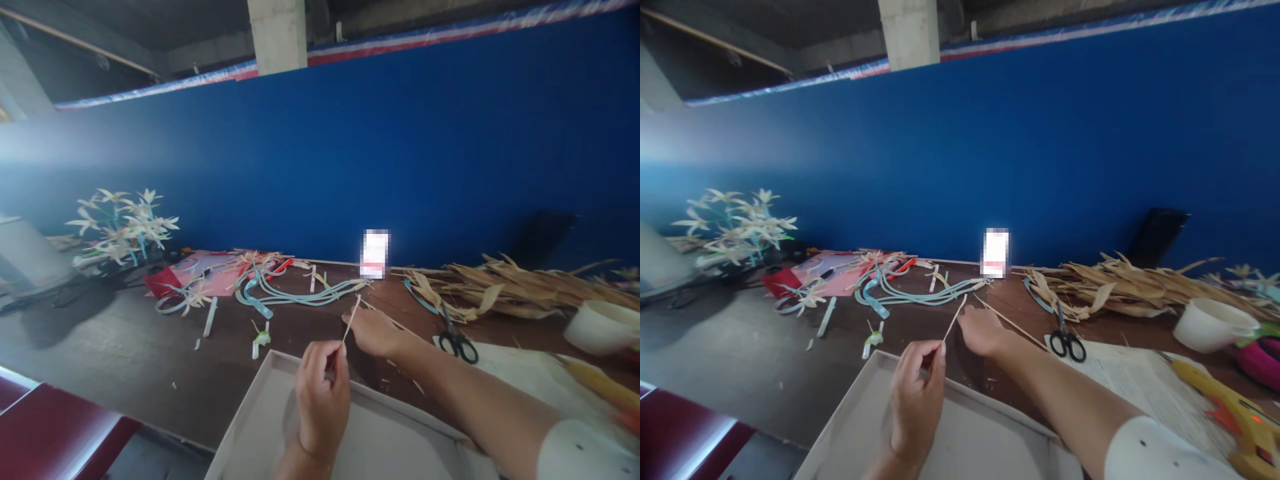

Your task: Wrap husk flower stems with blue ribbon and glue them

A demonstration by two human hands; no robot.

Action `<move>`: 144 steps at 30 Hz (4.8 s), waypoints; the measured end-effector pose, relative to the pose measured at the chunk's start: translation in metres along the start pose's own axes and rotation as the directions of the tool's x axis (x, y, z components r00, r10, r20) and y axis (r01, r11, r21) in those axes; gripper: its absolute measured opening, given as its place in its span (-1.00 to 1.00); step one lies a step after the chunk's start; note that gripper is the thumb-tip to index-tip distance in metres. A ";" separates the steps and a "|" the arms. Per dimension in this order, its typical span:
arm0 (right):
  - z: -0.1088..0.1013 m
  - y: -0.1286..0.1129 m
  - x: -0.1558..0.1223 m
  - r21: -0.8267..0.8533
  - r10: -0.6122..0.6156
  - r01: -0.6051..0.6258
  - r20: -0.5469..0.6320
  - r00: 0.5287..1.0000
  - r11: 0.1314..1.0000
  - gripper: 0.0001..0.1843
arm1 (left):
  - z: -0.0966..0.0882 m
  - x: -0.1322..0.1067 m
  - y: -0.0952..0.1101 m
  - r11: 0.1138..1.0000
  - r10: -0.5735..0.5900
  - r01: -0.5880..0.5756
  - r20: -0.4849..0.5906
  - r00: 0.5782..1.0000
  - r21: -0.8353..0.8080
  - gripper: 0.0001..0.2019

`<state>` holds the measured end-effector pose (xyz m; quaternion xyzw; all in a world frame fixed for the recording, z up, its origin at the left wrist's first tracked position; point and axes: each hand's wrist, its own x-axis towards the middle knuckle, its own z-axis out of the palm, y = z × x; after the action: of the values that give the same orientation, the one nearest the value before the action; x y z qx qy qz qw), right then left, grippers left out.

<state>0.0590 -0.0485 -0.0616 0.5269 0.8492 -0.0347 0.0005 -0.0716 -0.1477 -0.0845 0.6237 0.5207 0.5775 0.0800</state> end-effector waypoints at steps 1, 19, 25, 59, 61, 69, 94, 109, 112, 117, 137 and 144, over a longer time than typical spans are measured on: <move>-0.001 0.003 0.003 0.014 0.024 -0.024 0.001 1.000 1.000 -0.70 | 0.000 0.000 0.000 1.000 0.001 -0.001 0.000 1.000 0.002 -0.91; -0.008 0.003 0.053 0.019 0.170 -0.171 0.071 0.983 0.985 -0.76 | 0.000 0.002 0.001 1.000 -0.025 0.025 0.006 1.000 0.001 -0.90; -0.019 -0.002 0.061 -0.039 0.092 -0.088 0.132 0.987 0.995 -0.74 | 0.000 0.002 0.000 0.999 -0.035 0.035 0.008 0.999 -0.010 -0.90; -0.041 0.106 -0.035 0.938 0.014 -0.301 0.303 0.953 0.174 -0.78 | 0.027 0.018 -0.009 0.969 0.047 -0.069 0.095 0.994 0.238 -0.85; -0.042 0.109 -0.044 0.945 0.073 -0.302 0.294 0.953 0.130 -0.79 | 0.037 0.027 -0.011 0.941 0.076 -0.117 0.138 0.988 0.317 -0.84; -0.028 0.104 -0.066 0.948 0.179 -0.302 0.282 0.942 0.096 -0.80 | 0.075 0.056 -0.022 0.864 -0.029 -0.062 0.173 0.985 0.500 -0.85; 0.012 0.060 -0.013 0.929 0.209 -0.243 0.188 0.960 0.280 -0.89 | 0.090 0.063 -0.030 0.976 -0.190 0.195 -0.058 0.980 0.098 -0.86; -0.010 0.032 -0.019 0.906 0.130 -0.203 0.165 0.978 0.372 -0.89 | 0.089 0.064 -0.025 0.969 -0.237 0.232 0.048 0.970 0.088 -0.87; -0.011 0.029 -0.019 0.905 0.113 -0.190 0.158 0.981 0.380 -0.86 | 0.090 0.064 -0.027 0.972 -0.228 0.223 0.070 0.971 0.076 -0.88; -0.005 0.032 -0.014 0.912 0.130 -0.214 0.179 0.975 0.350 -0.83 | 0.093 0.066 -0.033 0.975 -0.215 0.211 0.069 0.974 0.065 -0.89; 0.014 0.044 -0.001 0.912 0.314 -0.283 0.186 0.931 0.297 -0.94 | 0.094 0.070 -0.038 0.958 -0.282 0.284 0.041 0.958 -0.033 -0.86; -0.001 0.033 -0.012 0.908 0.297 -0.249 0.149 0.943 0.338 -0.77 | 0.095 0.071 -0.037 0.958 -0.282 0.283 0.032 0.959 -0.048 -0.87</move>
<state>0.0941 -0.0444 -0.0626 0.5735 0.5872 -0.4846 -0.3022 -0.0307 -0.0313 -0.0953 0.5478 0.5882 0.5657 0.1841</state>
